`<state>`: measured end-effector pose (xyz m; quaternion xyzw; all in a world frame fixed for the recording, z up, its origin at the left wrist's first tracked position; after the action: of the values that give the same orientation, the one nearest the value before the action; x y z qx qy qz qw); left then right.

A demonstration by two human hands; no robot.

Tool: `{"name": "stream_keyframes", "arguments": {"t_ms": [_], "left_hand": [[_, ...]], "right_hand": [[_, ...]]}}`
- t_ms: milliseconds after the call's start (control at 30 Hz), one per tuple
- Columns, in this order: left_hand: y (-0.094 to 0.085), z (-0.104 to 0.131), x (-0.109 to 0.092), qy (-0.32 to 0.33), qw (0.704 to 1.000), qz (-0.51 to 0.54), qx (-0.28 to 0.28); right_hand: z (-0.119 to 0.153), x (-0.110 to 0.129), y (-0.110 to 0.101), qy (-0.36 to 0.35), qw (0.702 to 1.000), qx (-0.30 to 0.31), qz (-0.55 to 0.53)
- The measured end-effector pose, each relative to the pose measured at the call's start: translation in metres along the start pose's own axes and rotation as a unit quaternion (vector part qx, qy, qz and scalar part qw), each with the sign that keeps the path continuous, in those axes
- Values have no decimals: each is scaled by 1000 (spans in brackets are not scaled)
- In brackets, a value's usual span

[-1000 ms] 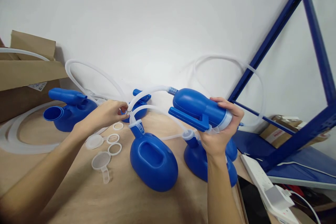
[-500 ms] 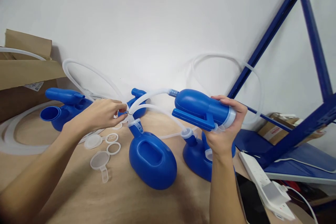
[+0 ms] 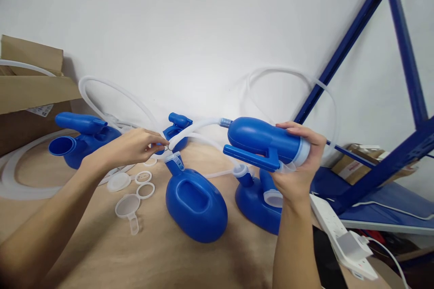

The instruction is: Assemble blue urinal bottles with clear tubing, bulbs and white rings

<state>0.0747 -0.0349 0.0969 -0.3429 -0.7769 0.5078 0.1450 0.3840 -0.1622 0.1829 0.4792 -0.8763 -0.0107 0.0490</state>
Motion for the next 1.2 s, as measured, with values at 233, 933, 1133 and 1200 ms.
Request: {"name": "stream_keyframes", "arguments": {"t_ms": [233,933,1133,1200], "left_hand": [[7,1,5,-24,996,63,51],[-4,-4,18,-58,996,68,-27],[-3,-5,7,-43,998,-50,-24],[-2,-5,1,-33,993,-110,-17]], "right_hand": [[0,3,3,-18,1000,7,-2],[1,2,6,12,999,30,-3],[-8,17,-3,-15,997,80,11],[-11,32,-4,-41,992,116,14]]}}
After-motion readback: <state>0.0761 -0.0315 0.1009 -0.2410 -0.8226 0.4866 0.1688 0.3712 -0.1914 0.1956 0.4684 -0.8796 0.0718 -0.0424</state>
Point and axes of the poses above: each hand's wrist, its own z-axis away from the middle knuckle, its own y-axis out of the palm, x = y × z, the point moved 10 cm from there along -z, towards the middle knuckle, and after that the axes turned 7 degrees about -x, right-handed, at the moved point
